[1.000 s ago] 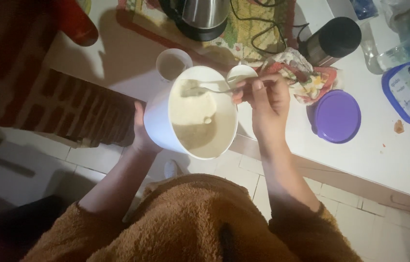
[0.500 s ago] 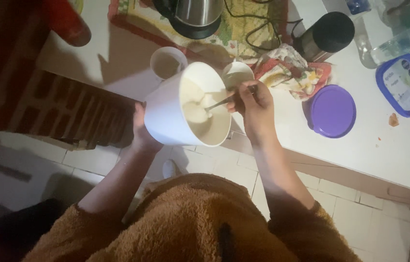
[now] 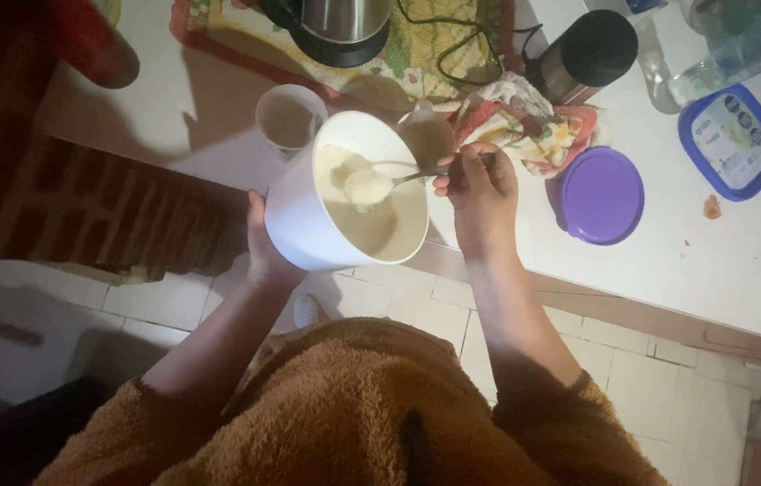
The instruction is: The recorder washes a mug, dries it, and prepares a tea with milk.
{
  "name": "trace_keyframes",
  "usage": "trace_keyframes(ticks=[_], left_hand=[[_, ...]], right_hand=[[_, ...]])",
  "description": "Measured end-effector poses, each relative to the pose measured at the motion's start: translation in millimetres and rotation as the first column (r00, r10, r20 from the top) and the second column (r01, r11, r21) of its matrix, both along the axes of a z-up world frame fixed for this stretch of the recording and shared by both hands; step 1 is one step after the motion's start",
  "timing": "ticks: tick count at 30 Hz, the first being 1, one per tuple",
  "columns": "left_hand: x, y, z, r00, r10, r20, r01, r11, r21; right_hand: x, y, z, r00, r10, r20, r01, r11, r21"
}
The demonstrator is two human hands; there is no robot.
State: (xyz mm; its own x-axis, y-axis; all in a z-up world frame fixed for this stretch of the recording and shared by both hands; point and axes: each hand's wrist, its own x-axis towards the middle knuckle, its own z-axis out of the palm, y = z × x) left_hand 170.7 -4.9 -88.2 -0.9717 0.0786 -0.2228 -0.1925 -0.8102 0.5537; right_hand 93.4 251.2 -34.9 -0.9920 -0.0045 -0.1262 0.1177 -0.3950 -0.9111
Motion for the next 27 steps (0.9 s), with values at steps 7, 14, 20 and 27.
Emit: trace_keyframes(ticks=[7, 14, 20, 27], left_hand=[[-3, 8, 2, 0.999, 0.033, 0.000, -0.033, 0.999, -0.017], [-2, 9, -1, 0.999, 0.037, 0.003, -0.037, 0.998, 0.045], [-2, 11, 11, 0.999, 0.045, -0.007, -0.045, 0.999, -0.008], [8, 10, 9, 0.991, 0.021, -0.131, -0.024, 1.000, -0.020]], right_hand=[[1, 7, -5, 0.999, -0.005, -0.044, 0.006, 1.000, 0.009], [-2, 17, -12, 0.999, -0.036, -0.004, 0.036, 0.999, -0.012], [-19, 41, -12, 0.986, -0.119, -0.116, 0.104, 0.987, -0.122], [-19, 37, 2, 0.940, -0.260, -0.221, 0.261, 0.965, -0.025]])
